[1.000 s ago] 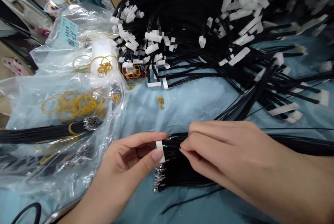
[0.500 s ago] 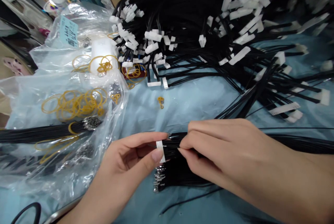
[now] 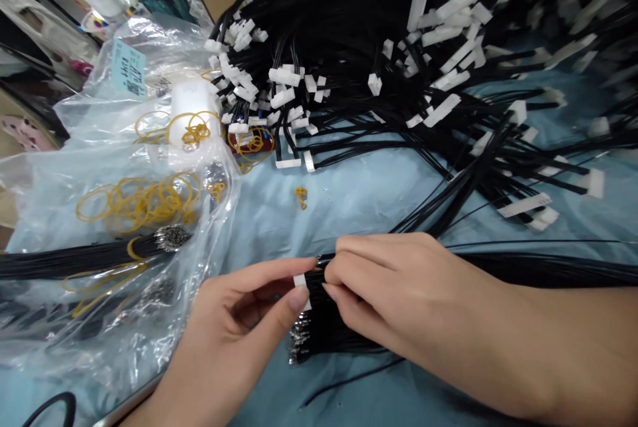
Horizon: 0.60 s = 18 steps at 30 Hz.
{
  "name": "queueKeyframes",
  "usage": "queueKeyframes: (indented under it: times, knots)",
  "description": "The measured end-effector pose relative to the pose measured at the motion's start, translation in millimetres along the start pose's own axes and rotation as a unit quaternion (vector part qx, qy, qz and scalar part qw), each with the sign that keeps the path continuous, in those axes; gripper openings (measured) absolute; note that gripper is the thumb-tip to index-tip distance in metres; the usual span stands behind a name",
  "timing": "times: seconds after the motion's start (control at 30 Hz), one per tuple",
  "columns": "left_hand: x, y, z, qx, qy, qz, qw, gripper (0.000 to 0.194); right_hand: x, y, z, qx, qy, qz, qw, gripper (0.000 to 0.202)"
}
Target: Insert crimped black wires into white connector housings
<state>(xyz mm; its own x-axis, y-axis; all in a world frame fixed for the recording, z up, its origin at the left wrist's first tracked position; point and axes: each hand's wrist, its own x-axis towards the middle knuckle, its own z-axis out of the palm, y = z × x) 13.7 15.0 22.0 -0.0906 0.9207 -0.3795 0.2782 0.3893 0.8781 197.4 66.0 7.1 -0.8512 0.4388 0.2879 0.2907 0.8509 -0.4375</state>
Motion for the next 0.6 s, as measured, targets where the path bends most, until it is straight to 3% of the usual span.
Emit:
queueKeyframes:
  times: [0.23, 0.33, 0.43, 0.6]
  knots:
    - [-3.2, -7.0, -8.2, -0.07, -0.018, -0.012, 0.997, 0.018, 7.1, -0.4, -17.0, 0.095, 0.004, 0.072, 0.993, 0.007]
    - [-2.6, -3.5, -11.3, -0.123, -0.016, -0.04, 0.991, 0.018, 9.2, 6.8, -24.3, 0.099, -0.054, 0.091, 0.989, 0.023]
    - [-2.7, 5.9, -15.1, -0.157, 0.029, -0.049, 0.986, 0.018, 9.3, 15.9, -28.8, 0.095, -0.128, 0.117, 0.98, 0.014]
    - [-7.6, 16.7, -30.4, -0.208, 0.13, -0.012, 0.969, 0.029, 9.5, 28.4, -50.1, 0.005, -0.119, 0.167, 0.979, 0.01]
